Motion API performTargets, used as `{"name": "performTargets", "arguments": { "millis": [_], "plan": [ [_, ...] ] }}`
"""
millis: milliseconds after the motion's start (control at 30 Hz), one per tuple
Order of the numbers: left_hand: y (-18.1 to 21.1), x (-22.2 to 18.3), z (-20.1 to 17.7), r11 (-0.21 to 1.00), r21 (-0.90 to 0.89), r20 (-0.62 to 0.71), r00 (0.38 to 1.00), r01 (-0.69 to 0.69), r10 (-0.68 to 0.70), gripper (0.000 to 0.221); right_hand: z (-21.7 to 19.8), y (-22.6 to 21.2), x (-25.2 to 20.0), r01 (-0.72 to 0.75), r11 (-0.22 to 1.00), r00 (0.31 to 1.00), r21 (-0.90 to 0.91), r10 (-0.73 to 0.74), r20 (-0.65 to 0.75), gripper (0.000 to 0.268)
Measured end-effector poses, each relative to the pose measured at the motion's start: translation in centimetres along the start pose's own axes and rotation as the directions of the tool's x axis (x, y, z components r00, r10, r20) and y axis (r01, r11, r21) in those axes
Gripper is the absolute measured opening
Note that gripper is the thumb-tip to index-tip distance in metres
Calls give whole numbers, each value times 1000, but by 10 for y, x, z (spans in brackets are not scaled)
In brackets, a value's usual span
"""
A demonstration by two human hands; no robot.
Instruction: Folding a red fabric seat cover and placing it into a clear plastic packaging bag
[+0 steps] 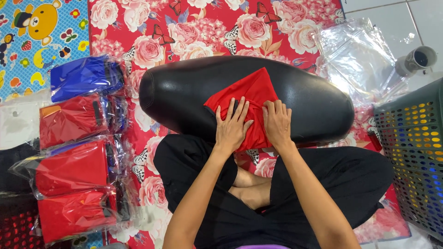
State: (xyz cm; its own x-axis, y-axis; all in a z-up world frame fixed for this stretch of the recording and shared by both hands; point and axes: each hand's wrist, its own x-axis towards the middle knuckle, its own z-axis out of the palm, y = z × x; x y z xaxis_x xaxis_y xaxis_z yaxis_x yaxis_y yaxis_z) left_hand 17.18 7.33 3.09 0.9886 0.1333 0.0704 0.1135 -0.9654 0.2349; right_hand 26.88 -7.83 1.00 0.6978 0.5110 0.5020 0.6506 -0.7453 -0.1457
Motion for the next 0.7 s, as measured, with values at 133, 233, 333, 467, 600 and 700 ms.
{"name": "performTargets", "arguments": {
  "millis": [133,233,333,467,600,700],
  "plan": [
    [0,0,5,1000,11,-58,998,-2,3,61,-30,-25,0,89,993,981,-81,-101,-165,13],
    [1,0,8,998,65,-72,997,-4,9,60,-47,-38,-9,257,962,963,91,-248,-101,38],
    [-1,-3,13,998,69,-72,997,-13,18,63,-38,-25,-21,201,976,950,79,-214,229,65],
    [-1,-3,13,998,65,-102,994,-18,25,62,-43,-18,-16,247,969,944,24,-246,222,66],
    [-2,-2,12,998,58,-130,991,-16,24,62,-24,-7,-7,186,981,980,50,-189,61,52],
    [-1,-2,15,999,45,-120,993,-8,13,60,-21,-15,20,195,974,980,120,-198,16,49]
  ]
}}
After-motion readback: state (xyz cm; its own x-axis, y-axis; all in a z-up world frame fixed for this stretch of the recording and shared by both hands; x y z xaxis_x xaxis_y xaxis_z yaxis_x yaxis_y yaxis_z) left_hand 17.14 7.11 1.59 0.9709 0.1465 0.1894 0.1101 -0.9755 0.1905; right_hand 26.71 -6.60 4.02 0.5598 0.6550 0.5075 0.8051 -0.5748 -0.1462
